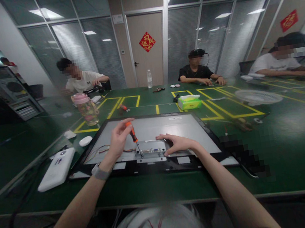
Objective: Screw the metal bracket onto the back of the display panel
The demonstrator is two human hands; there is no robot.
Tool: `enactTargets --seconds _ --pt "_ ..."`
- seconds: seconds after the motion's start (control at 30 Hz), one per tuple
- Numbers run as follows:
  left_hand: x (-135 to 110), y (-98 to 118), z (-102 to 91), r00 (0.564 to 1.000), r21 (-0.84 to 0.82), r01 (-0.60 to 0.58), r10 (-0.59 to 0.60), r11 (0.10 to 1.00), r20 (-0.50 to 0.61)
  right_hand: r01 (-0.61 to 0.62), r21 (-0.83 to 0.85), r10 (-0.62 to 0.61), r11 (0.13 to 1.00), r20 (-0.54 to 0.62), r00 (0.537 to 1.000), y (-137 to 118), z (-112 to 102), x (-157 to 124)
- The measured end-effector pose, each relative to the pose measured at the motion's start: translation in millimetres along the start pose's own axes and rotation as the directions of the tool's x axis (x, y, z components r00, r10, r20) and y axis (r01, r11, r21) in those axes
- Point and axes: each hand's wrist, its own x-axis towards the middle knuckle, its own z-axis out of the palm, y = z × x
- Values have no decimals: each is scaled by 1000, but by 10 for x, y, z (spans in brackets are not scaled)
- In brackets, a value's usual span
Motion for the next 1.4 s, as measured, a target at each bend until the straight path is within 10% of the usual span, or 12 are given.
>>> enactTargets --seconds 0.67,1.4 --pt "-9 -29 -5 994 -68 38 -31 997 105 -10 19 10 1000 0 1000 52 7 0" --pt "-50 4 -2 986 305 -137 159 942 -48 -30 17 30 999 5 1000 -21 2 -9"
